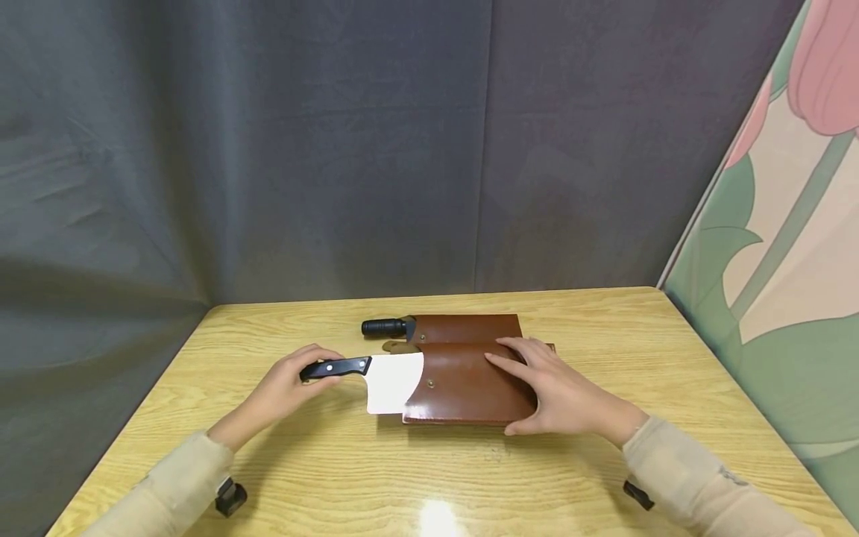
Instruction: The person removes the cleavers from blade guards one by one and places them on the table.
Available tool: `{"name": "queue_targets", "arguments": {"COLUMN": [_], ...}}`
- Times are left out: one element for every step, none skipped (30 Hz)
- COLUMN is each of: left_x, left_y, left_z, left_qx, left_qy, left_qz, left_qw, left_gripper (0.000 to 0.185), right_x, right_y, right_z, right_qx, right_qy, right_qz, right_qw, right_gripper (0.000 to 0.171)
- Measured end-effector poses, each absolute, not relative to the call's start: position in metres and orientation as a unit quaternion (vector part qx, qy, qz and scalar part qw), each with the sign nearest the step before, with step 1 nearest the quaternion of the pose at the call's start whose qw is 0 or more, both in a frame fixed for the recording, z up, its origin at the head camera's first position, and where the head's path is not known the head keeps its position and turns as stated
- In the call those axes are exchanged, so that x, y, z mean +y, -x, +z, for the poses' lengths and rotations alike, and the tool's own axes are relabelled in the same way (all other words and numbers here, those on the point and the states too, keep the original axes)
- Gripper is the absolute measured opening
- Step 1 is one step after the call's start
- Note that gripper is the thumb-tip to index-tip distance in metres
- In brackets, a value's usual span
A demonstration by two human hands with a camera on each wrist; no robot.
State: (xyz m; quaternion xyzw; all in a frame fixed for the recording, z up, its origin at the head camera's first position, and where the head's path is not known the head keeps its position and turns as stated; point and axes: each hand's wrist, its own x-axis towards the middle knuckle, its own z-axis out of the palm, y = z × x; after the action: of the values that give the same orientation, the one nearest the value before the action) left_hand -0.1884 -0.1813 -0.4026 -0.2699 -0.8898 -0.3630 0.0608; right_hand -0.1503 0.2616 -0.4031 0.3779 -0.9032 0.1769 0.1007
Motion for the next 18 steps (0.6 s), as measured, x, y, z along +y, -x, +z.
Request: {"name": "queue_targets", "arguments": {"left_x": [-0.183, -0.185, -0.187, -0.188, -0.190, -0.192, -0.193, -0.195, -0.197, -0.199, -0.201, -0.203, -0.205, -0.207, -0.209, -0.211, -0.213, -0.215], "left_y": [0.188, 0.188, 0.187, 0.187, 0.187, 0.186, 0.186, 0.185, 0.185, 0.184, 0.183, 0.183, 0.182, 0.182, 0.182, 0.182, 0.181, 0.181], "left_z": [-0.403, -0.403, -0.403, -0.403, -0.403, -0.403, -0.403, -0.403, -0.403, -0.403, -0.403, -0.403, -0.403, -0.402, -0.403, -0.403, -0.402, -0.402], "left_qx": [-0.890, -0.890, -0.890, -0.889, -0.889, -0.889, -0.889, -0.890, -0.890, -0.890, -0.891, -0.891, -0.891, -0.891, -0.892, -0.892, -0.893, -0.893], "left_qy": [0.270, 0.270, 0.271, 0.271, 0.271, 0.272, 0.271, 0.271, 0.270, 0.269, 0.269, 0.269, 0.269, 0.269, 0.270, 0.270, 0.270, 0.270], "left_qz": [-0.362, -0.361, -0.361, -0.362, -0.362, -0.363, -0.361, -0.360, -0.360, -0.360, -0.358, -0.357, -0.356, -0.355, -0.352, -0.349, -0.348, -0.346], "left_qw": [0.063, 0.065, 0.067, 0.069, 0.071, 0.072, 0.074, 0.075, 0.076, 0.077, 0.079, 0.080, 0.083, 0.085, 0.089, 0.092, 0.094, 0.096], "left_gripper": [0.029, 0.028, 0.028, 0.028, 0.028, 0.028, 0.029, 0.029, 0.030, 0.030, 0.031, 0.031, 0.031, 0.032, 0.032, 0.032, 0.032, 0.032], "right_x": [0.262, 0.263, 0.264, 0.264, 0.265, 0.266, 0.266, 0.267, 0.268, 0.269, 0.269, 0.270, 0.271, 0.272, 0.273, 0.273, 0.274, 0.275], "right_y": [0.150, 0.150, 0.149, 0.149, 0.148, 0.148, 0.147, 0.147, 0.146, 0.146, 0.145, 0.144, 0.144, 0.143, 0.143, 0.142, 0.142, 0.142], "right_z": [-0.403, -0.404, -0.404, -0.404, -0.404, -0.404, -0.404, -0.403, -0.403, -0.403, -0.403, -0.403, -0.403, -0.403, -0.403, -0.403, -0.403, -0.403], "right_qx": [-0.902, -0.900, -0.900, -0.899, -0.898, -0.897, -0.897, -0.898, -0.899, -0.899, -0.900, -0.901, -0.903, -0.903, -0.903, -0.904, -0.903, -0.903], "right_qy": [-0.380, -0.382, -0.383, -0.385, -0.387, -0.387, -0.387, -0.385, -0.384, -0.383, -0.380, -0.378, -0.375, -0.374, -0.373, -0.372, -0.372, -0.372], "right_qz": [0.178, 0.178, 0.179, 0.179, 0.180, 0.181, 0.180, 0.180, 0.181, 0.181, 0.181, 0.181, 0.180, 0.181, 0.181, 0.181, 0.181, 0.181], "right_qw": [0.103, 0.106, 0.106, 0.109, 0.111, 0.112, 0.112, 0.113, 0.112, 0.112, 0.111, 0.110, 0.110, 0.111, 0.111, 0.111, 0.112, 0.112], "right_gripper": [0.107, 0.107, 0.107, 0.107, 0.107, 0.107, 0.107, 0.107, 0.107, 0.107, 0.106, 0.106, 0.106, 0.106, 0.105, 0.105, 0.104, 0.104]}}
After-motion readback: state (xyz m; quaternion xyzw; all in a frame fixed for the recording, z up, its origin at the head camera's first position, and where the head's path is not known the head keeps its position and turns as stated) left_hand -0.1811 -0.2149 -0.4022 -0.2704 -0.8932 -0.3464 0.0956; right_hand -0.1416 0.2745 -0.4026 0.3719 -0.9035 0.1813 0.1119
